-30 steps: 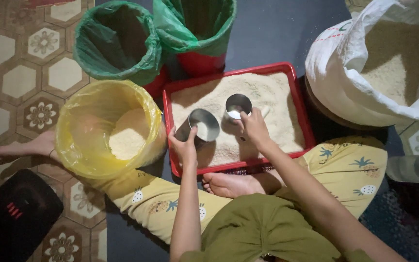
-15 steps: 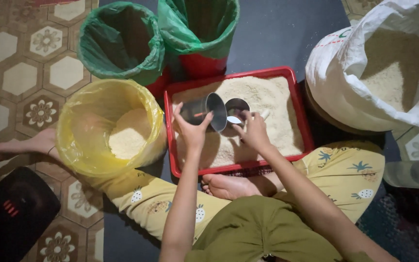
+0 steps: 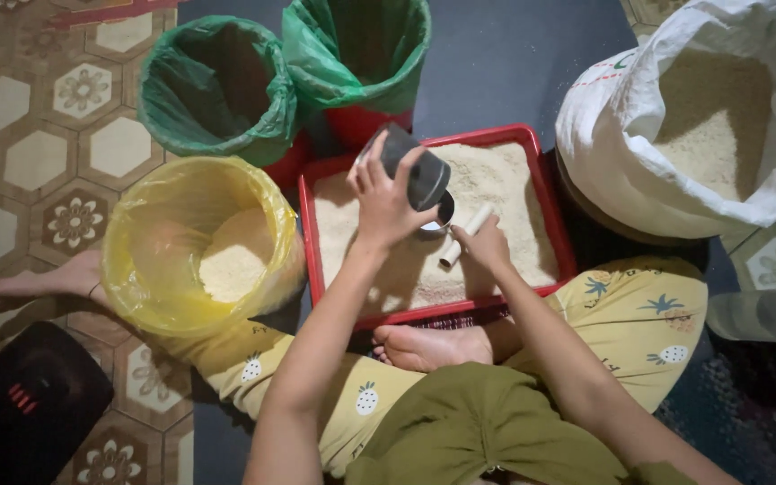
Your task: Measuring and transferring rice and flour from a tray into a bowl using metal cups
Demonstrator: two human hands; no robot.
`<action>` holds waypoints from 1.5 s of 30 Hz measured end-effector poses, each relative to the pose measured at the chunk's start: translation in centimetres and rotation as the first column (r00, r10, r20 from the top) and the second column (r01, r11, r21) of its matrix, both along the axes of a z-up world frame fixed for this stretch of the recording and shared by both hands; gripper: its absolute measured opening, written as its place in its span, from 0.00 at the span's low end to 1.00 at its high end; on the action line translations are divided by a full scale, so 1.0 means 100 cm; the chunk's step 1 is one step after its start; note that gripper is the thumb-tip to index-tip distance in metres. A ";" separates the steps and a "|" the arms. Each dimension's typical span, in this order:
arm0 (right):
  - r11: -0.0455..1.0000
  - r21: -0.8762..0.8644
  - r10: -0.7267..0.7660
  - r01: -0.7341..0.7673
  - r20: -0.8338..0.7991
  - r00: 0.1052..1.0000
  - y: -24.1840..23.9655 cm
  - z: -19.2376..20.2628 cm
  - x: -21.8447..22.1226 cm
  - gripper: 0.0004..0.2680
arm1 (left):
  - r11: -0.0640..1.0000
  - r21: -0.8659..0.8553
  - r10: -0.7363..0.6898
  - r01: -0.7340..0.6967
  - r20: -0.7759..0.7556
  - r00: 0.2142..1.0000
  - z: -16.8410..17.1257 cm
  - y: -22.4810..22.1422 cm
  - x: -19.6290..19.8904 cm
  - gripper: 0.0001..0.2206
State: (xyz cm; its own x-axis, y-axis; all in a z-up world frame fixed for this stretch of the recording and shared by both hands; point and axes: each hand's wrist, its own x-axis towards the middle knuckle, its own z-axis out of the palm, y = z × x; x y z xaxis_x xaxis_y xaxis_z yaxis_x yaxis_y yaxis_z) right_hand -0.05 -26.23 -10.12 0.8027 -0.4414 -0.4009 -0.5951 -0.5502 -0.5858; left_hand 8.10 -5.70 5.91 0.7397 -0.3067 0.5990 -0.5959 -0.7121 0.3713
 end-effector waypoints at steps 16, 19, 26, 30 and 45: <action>0.995 0.079 -0.069 0.057 0.168 0.983 -0.007 0.036 0.005 0.21 | 0.938 -0.196 0.217 -0.287 -0.315 0.924 -0.020 0.028 -0.022 0.47; 0.993 -0.034 0.114 -0.110 0.455 0.883 -0.006 0.050 0.021 0.15 | 0.874 -0.213 0.301 -0.438 -0.471 0.829 -0.047 0.048 -0.045 0.47; 0.713 -0.540 0.633 -0.447 0.222 0.742 0.016 0.062 0.071 0.14 | 0.803 0.044 0.463 -0.594 -0.674 0.576 -0.093 0.070 -0.076 0.42; 0.536 -0.658 0.785 -0.529 0.158 0.599 0.020 0.064 0.057 0.15 | 0.820 0.016 0.465 -0.572 -0.601 0.650 -0.077 0.067 -0.082 0.40; 0.879 -0.270 0.462 -0.393 0.279 0.842 -0.016 0.040 -0.041 0.18 | 0.994 -0.111 -0.072 0.012 -0.552 0.831 -0.116 -0.019 -0.057 0.05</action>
State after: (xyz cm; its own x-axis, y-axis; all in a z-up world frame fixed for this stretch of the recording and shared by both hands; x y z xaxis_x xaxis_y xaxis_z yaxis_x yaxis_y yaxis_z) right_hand -4.19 -27.80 -6.11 0.9976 -0.0644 -0.0262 -0.0681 -0.8276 -0.5571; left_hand 2.37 -7.62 -5.69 0.9441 -0.3067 0.1206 -0.2970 -0.6329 0.7150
